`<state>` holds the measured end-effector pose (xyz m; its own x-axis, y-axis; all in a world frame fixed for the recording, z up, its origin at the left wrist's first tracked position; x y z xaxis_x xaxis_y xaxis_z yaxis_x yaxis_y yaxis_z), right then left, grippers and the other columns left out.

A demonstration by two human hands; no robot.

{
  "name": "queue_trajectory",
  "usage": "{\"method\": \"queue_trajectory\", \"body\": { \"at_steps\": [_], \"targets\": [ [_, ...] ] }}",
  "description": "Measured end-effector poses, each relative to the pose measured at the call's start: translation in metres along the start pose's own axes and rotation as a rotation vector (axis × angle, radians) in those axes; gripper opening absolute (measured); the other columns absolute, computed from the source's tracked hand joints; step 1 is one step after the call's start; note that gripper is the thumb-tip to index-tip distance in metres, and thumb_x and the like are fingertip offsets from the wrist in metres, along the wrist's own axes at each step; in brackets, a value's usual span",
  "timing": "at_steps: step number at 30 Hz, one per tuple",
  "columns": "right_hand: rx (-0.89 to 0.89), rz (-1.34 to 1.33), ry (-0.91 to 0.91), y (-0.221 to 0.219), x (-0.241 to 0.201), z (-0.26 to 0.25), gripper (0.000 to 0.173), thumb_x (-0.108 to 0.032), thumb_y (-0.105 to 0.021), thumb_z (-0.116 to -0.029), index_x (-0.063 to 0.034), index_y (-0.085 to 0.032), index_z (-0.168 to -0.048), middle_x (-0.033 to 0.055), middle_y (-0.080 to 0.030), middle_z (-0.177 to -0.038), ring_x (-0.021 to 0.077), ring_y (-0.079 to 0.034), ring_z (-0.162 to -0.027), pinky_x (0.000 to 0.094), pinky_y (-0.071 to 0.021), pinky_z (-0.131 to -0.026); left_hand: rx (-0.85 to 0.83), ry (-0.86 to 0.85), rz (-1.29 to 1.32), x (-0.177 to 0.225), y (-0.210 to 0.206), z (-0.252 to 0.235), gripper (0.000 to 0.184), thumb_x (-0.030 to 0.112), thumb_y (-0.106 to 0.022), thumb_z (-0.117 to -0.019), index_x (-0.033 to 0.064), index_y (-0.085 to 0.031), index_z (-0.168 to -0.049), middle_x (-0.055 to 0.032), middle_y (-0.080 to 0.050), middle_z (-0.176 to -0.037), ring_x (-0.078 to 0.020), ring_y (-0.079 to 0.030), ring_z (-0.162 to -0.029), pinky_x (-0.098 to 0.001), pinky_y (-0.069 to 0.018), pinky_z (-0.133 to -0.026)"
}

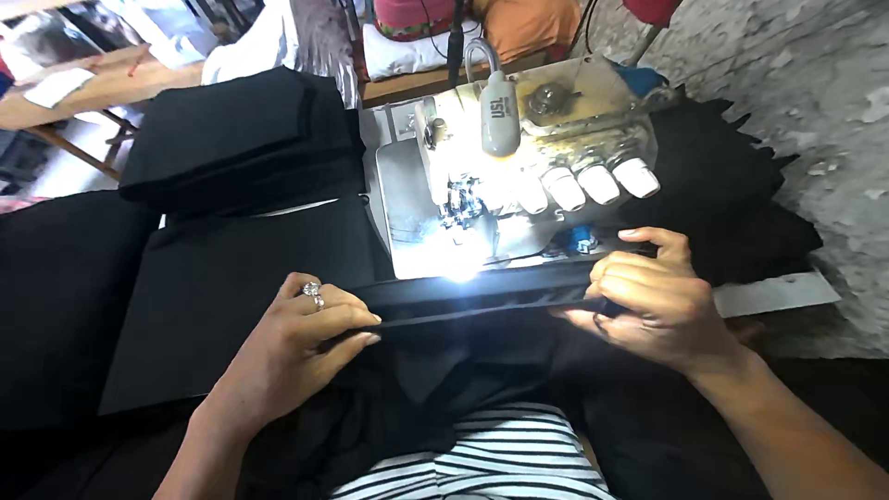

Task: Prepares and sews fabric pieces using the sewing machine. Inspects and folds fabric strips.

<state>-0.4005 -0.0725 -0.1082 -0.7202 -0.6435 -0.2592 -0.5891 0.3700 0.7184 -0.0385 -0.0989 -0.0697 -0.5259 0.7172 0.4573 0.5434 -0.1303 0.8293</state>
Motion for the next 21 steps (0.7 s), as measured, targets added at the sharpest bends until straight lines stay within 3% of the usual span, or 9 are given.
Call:
{"method": "queue_trajectory", "body": {
  "at_steps": [2,5,8,10,12,14,18,21],
  "targets": [
    [-0.023,0.011,-0.018,0.000,0.003,0.006,0.051,-0.049,-0.070,-0.0932,-0.0069,-0.059,-0.066,0.0082,-0.060,-0.063,0.0206,-0.064,-0.070,0.0506,-0.0362,-0.111,-0.040,-0.006,0.030,0.002,-0.007,0.001,0.020,0.035,-0.063,-0.1019,0.0216,-0.077,-0.107,0.0092,-0.075,-0.107,-0.0005,-0.065,-0.106,-0.0333,-0.0429,-0.103],
    [-0.020,-0.015,-0.064,-0.001,0.003,0.017,0.028,-0.037,-0.068,-0.0930,-0.0088,-0.071,-0.090,0.0058,-0.070,-0.077,0.0153,-0.068,-0.081,0.0497,-0.0319,-0.116,-0.068,0.007,-0.041,0.003,-0.018,0.004,0.023,0.027,-0.058,-0.1010,0.0241,-0.075,-0.116,0.0083,-0.074,-0.112,-0.0034,-0.065,-0.109,-0.0353,-0.0434,-0.102],
    [0.024,-0.101,-0.135,-0.008,-0.006,0.038,0.020,-0.023,-0.067,-0.0941,-0.0119,-0.059,-0.108,0.0022,-0.072,-0.096,0.0112,-0.069,-0.102,0.0473,-0.0320,-0.123,0.157,0.136,0.007,0.001,-0.032,0.018,0.019,0.013,-0.059,-0.0975,0.0173,-0.072,-0.110,0.0036,-0.075,-0.110,-0.0083,-0.068,-0.107,-0.0332,-0.0519,-0.099],
    [0.092,-0.172,-0.146,-0.013,-0.015,0.050,0.011,-0.017,-0.065,-0.0982,-0.0118,-0.058,-0.104,0.0031,-0.075,-0.103,0.0137,-0.069,-0.112,0.0467,-0.0350,-0.121,0.423,0.199,0.155,0.000,-0.046,0.032,0.014,0.004,-0.061,-0.0938,0.0129,-0.067,-0.102,-0.0002,-0.077,-0.111,-0.0129,-0.072,-0.108,-0.0314,-0.0599,-0.096],
    [0.171,-0.210,-0.131,-0.018,-0.017,0.059,0.002,-0.010,-0.061,-0.0991,-0.0109,-0.060,-0.100,0.0047,-0.076,-0.109,0.0170,-0.069,-0.116,0.0464,-0.0374,-0.119,0.656,0.235,0.258,0.000,-0.063,0.045,0.017,0.000,-0.064,-0.0926,0.0139,-0.065,-0.101,-0.0015,-0.076,-0.116,-0.0160,-0.072,-0.111,-0.0315,-0.0606,-0.094],
    [0.229,-0.190,-0.107,-0.021,-0.015,0.064,0.005,-0.008,-0.061,-0.0995,-0.0121,-0.062,-0.098,0.0040,-0.075,-0.111,0.0191,-0.067,-0.118,0.0471,-0.0394,-0.117,0.794,0.276,0.251,-0.003,-0.077,0.053,0.017,0.003,-0.067,-0.0912,0.0179,-0.068,-0.100,0.0018,-0.071,-0.125,-0.0125,-0.068,-0.114,-0.0269,-0.0570,-0.093],
    [0.285,-0.019,-0.112,-0.021,-0.011,0.066,0.007,-0.012,-0.062,-0.0985,-0.0161,-0.059,-0.093,0.0014,-0.069,-0.108,0.0183,-0.062,-0.117,0.0444,-0.0344,-0.118,0.880,0.322,0.117,-0.008,-0.084,0.057,0.013,0.009,-0.074,-0.0860,0.0200,-0.067,-0.089,0.0044,-0.057,-0.127,-0.0041,-0.059,-0.113,-0.0191,-0.0525,-0.095],
    [0.296,0.032,-0.115,-0.022,-0.013,0.068,0.009,-0.014,-0.063,-0.0984,-0.0176,-0.057,-0.093,0.0007,-0.064,-0.107,0.0180,-0.058,-0.119,0.0438,-0.0323,-0.118,0.882,0.317,0.087,-0.006,-0.079,0.058,0.016,0.009,-0.076,-0.0847,0.0192,-0.064,-0.084,0.0054,-0.057,-0.127,-0.0036,-0.057,-0.117,-0.0188,-0.0511,-0.098]
  ]
}}
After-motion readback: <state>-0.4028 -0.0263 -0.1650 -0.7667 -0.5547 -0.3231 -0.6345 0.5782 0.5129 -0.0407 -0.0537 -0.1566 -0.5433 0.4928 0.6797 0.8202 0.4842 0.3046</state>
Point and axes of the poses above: each hand's wrist, its own z-axis away from the middle knuckle, its own y-axis out of the back of the hand, x = y × z, the point moved 6 cm from there along -z, towards the middle knuckle
